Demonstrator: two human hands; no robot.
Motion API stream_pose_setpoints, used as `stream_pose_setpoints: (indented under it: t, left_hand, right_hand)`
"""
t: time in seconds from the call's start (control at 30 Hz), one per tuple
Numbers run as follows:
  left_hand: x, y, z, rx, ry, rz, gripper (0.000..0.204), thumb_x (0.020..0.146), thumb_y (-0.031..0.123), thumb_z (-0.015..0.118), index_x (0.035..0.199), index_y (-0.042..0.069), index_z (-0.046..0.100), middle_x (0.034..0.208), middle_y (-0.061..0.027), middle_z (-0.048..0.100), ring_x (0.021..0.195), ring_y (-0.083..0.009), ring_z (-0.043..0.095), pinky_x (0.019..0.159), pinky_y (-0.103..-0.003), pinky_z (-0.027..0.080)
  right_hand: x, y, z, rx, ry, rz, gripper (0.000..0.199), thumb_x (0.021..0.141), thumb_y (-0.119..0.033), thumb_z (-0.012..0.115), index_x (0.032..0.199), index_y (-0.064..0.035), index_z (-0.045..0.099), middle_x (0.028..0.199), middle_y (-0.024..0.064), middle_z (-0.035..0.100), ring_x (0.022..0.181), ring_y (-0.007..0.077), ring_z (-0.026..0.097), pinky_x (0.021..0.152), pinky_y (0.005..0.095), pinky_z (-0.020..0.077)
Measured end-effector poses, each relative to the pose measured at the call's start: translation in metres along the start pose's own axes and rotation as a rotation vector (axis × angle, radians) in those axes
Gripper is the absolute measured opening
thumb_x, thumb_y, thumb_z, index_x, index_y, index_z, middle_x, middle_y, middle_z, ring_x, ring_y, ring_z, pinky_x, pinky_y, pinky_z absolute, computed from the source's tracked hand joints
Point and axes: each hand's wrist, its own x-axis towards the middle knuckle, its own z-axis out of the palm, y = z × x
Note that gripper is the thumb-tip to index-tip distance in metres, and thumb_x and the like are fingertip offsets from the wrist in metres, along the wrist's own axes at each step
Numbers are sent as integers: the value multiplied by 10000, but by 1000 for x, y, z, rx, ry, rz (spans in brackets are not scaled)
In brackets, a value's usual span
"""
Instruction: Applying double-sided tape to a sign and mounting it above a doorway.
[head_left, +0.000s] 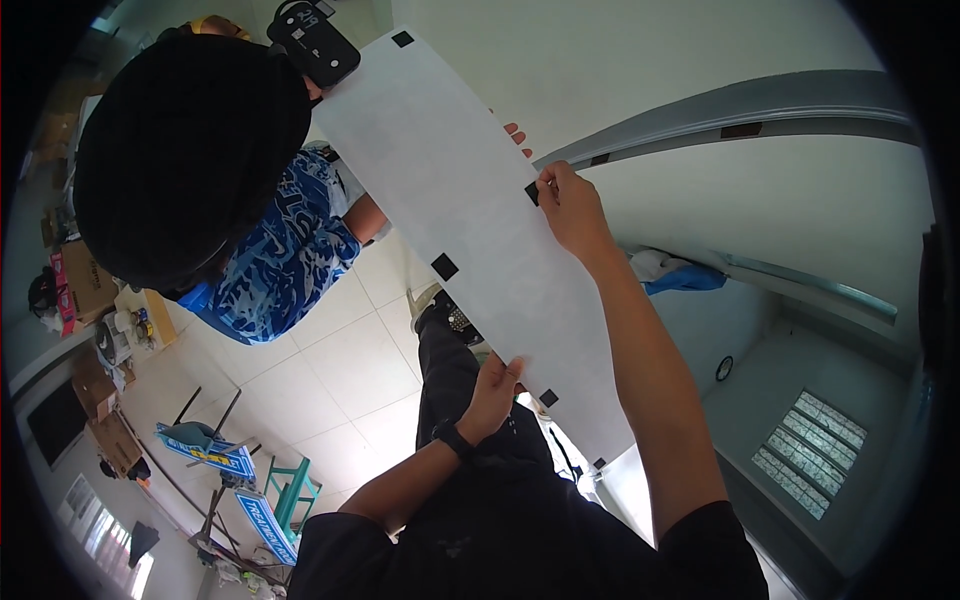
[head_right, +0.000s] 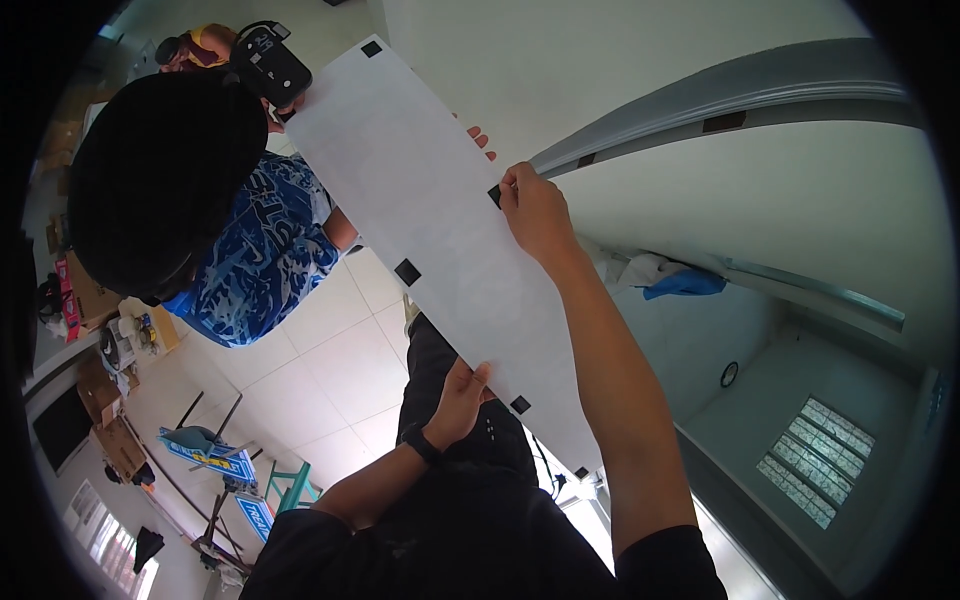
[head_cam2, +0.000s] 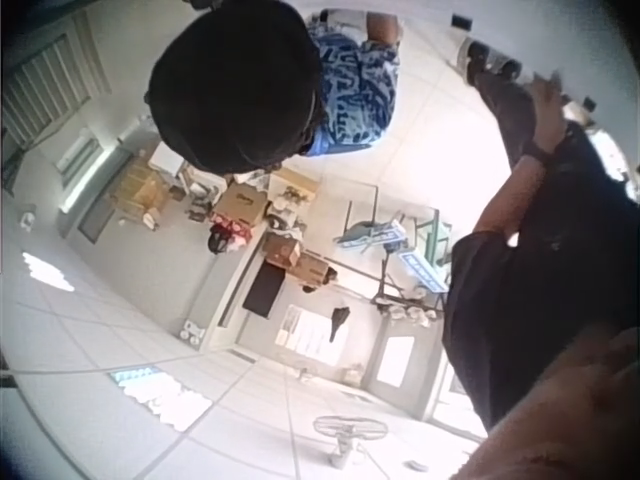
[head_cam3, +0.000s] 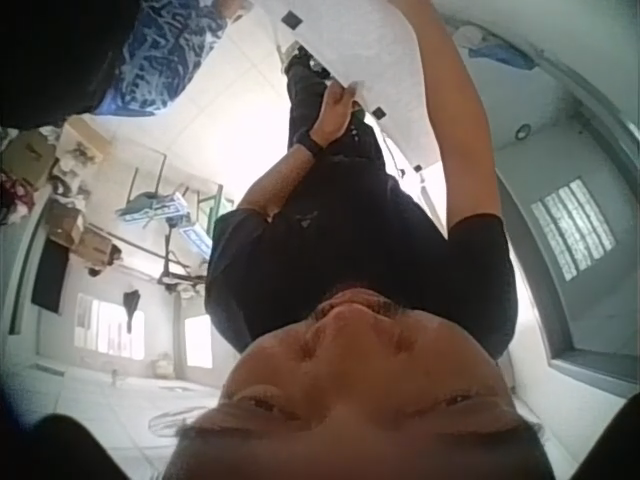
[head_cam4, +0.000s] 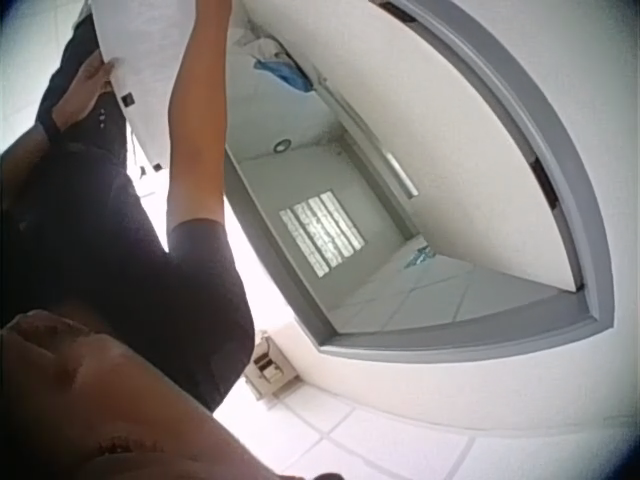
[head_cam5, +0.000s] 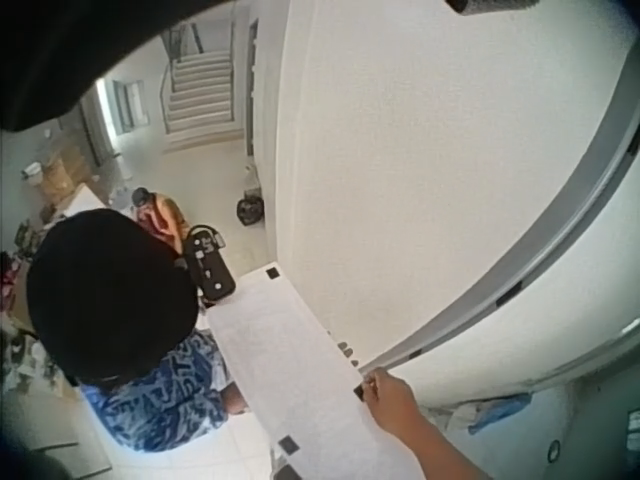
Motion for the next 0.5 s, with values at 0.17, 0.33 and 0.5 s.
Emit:
stream_pose_setpoints:
  t: [0.17, 0.33, 0.5]
  left_hand:
    - [-2, 4, 2, -38, 47, 15, 351, 1111, 228, 444, 1415, 53, 453, 1319, -74, 599, 1173, -176, 630, 984, -375, 560]
    - [0, 2, -1, -28, 59, 17, 345, 1112, 225, 441, 1409, 51, 459, 1305, -72, 605, 1156, -170, 634, 986, -370, 556]
    - [2, 7, 3, -10, 54, 13, 363, 1111, 240, 443, 1422, 51, 453, 1300, -73, 607, 1135, -169, 643, 979, -367, 558]
  right_hand:
    - [-15, 7, -5, 41, -92, -105, 93, 973, -75, 607, 1024, -18, 554, 787, 111, 642, 701, 221, 601, 691, 337, 497]
    - [-21, 11, -13, 242, -48, -27, 90, 981, -74, 602, 1018, -24, 537, 737, 46, 541, 652, 145, 478, 647, 317, 448]
    - [-18, 14, -11, 274, -30, 10, 147, 961, -102, 651, 1040, -34, 547, 735, 22, 479, 659, 130, 436, 633, 292, 412]
